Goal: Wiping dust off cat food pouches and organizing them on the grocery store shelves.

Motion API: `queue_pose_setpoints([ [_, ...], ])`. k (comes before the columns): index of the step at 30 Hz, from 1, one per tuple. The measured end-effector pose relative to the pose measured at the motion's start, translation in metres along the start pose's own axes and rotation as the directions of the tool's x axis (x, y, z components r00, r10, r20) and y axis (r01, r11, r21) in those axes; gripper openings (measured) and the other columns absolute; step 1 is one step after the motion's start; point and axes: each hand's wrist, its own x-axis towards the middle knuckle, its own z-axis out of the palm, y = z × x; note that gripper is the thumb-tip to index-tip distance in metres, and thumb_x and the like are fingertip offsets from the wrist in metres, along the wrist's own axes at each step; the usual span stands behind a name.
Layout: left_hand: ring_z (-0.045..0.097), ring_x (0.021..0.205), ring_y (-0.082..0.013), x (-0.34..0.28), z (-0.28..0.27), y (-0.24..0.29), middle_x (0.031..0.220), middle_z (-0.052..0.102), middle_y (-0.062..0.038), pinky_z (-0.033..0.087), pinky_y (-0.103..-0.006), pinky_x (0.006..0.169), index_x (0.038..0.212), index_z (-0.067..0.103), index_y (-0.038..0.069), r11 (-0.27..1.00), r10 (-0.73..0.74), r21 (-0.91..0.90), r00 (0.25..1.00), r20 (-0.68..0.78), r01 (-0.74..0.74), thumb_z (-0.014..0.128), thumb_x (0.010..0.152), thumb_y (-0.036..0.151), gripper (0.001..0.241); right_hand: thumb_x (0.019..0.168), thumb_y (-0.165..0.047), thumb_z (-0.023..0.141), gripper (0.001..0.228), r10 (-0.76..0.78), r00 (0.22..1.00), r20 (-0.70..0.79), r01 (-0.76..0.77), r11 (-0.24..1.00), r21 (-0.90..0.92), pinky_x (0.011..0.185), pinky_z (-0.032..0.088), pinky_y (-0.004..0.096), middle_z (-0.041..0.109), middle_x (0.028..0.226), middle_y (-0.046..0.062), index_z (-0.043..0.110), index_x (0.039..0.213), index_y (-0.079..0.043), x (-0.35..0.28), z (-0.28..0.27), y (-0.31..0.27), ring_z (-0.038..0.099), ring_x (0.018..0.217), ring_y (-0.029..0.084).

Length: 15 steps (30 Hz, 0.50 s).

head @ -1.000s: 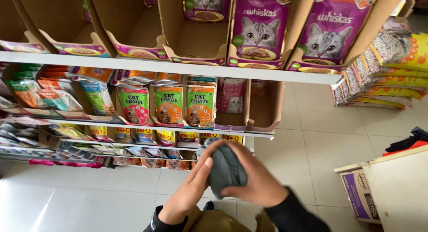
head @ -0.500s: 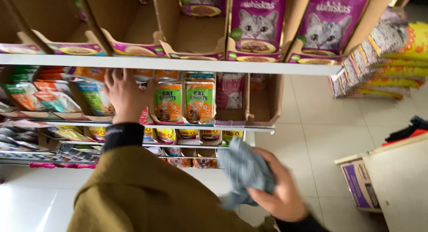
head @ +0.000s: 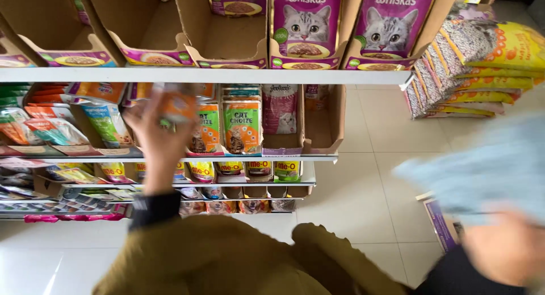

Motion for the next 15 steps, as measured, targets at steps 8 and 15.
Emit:
queue_pose_setpoints([
  [8,0.066,0.112,-0.0297,-0.108,-0.016,0.180,0.131,0.065,-0.016,0.059,-0.0455,0.090,0.162,0.027,0.023,-0.364,-0.386,-0.624,0.497,0.777,0.692,0.071,0.082,-0.009,0.097,0.069,0.000,0.055,0.084,0.745,0.640,0.189,-0.699,0.463,0.544,0.096,0.056,0.054,0.058,0.133,0.020,0.040,0.151,-0.007,-0.014,0.015,-0.040,0.060,0.121,0.036],
  [15,0.070,0.104,-0.0233,-0.112,-0.011,0.237,0.124,0.071,-0.015,0.059,-0.0355,0.090,0.144,0.053,-0.002,-0.362,-0.098,-0.327,0.313,0.945,0.873,0.087,0.070,-0.001,0.081,0.070,0.005,0.047,0.072,0.560,0.828,0.032,-0.462,0.649,0.604,0.118,0.046,0.051,0.056,0.142,0.024,0.046,0.142,0.004,-0.017,-0.013,-0.040,0.055,0.137,0.037],
])
